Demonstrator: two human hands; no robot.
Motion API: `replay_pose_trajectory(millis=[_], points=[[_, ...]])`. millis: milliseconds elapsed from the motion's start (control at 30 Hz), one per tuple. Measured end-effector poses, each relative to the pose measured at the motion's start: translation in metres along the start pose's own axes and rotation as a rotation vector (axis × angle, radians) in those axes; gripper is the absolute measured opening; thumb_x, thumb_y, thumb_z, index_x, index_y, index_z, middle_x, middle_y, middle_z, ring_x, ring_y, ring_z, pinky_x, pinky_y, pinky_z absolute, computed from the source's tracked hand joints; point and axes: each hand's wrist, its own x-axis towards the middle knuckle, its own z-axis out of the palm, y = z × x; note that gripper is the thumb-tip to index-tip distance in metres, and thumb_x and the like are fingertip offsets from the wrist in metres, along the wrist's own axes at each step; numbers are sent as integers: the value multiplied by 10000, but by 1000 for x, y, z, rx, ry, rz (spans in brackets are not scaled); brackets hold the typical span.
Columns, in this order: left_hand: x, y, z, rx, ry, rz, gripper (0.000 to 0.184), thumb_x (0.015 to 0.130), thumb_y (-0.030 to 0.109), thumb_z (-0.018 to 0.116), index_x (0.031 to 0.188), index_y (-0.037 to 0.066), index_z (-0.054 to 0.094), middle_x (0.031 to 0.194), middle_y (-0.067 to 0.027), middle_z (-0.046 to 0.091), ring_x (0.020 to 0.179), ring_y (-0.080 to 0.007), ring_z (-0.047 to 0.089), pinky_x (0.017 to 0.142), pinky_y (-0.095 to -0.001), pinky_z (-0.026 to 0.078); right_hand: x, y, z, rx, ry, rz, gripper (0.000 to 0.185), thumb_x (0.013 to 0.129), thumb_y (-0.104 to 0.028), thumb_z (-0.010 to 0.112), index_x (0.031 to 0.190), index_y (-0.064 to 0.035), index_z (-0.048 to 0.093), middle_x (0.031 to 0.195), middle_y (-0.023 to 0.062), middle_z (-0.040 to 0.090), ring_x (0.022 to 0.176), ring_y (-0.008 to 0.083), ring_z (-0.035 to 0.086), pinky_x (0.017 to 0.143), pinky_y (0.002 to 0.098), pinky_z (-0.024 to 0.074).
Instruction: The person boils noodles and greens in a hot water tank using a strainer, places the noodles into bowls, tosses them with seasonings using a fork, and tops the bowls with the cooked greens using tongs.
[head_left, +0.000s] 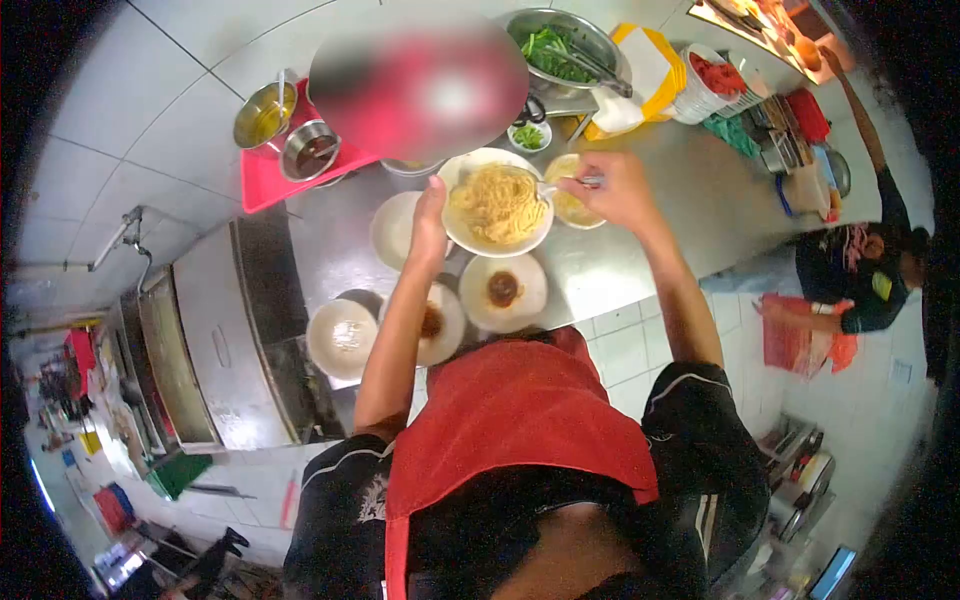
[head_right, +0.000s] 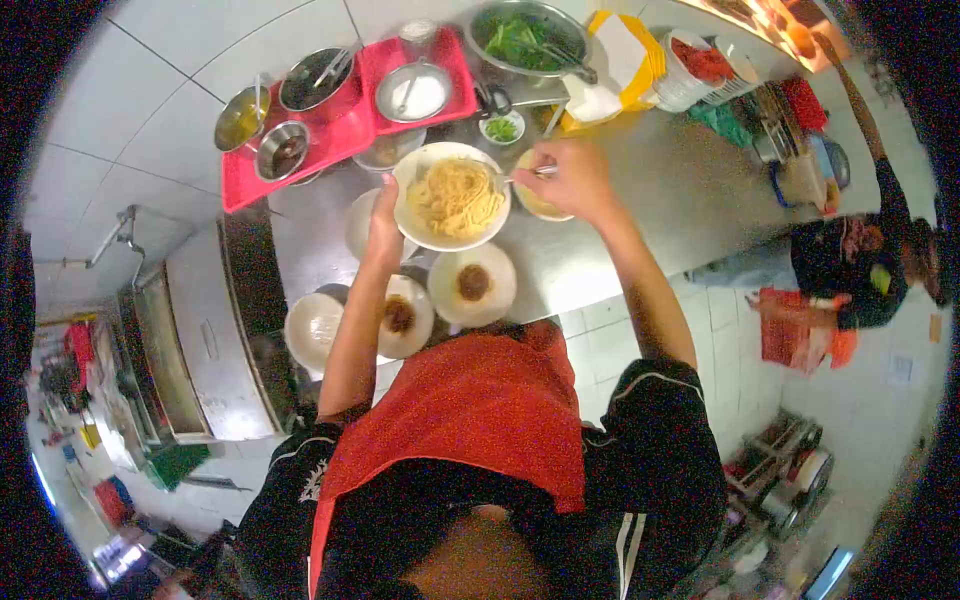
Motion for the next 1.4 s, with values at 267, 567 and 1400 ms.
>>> replay_pose_trajectory(millis=[267,567,1400], points=[[46,-97,147,-14,182,76,785,930,593,422,1331,-81,422,1341,-159,468,1234,-234,431,1064,-348,294,21,128,-62,38,-127,-386,267,712,-266,780,701,-52,621,667,114,635,540,251,604,511,351,465],[65,-149,241,-34,319,145,684,958,550,405,1310,-34,455,1273,-133,522,1180,-219,485,1009,-329,369,-11,199,-199,-508,-78,-310,223,707,-263,760,706,-70,649,652,108,637,589,299,614,586,379,497],[55,-208,308,-14,265,111,631,968,515,394,1383,39,390,1357,-119,458,1256,-230,434,1070,-393,325,131,426,-225,-674,-186,54,919,661,-808,527,1301,-148,526,1379,154,431,1265,371,409,974,637,306]])
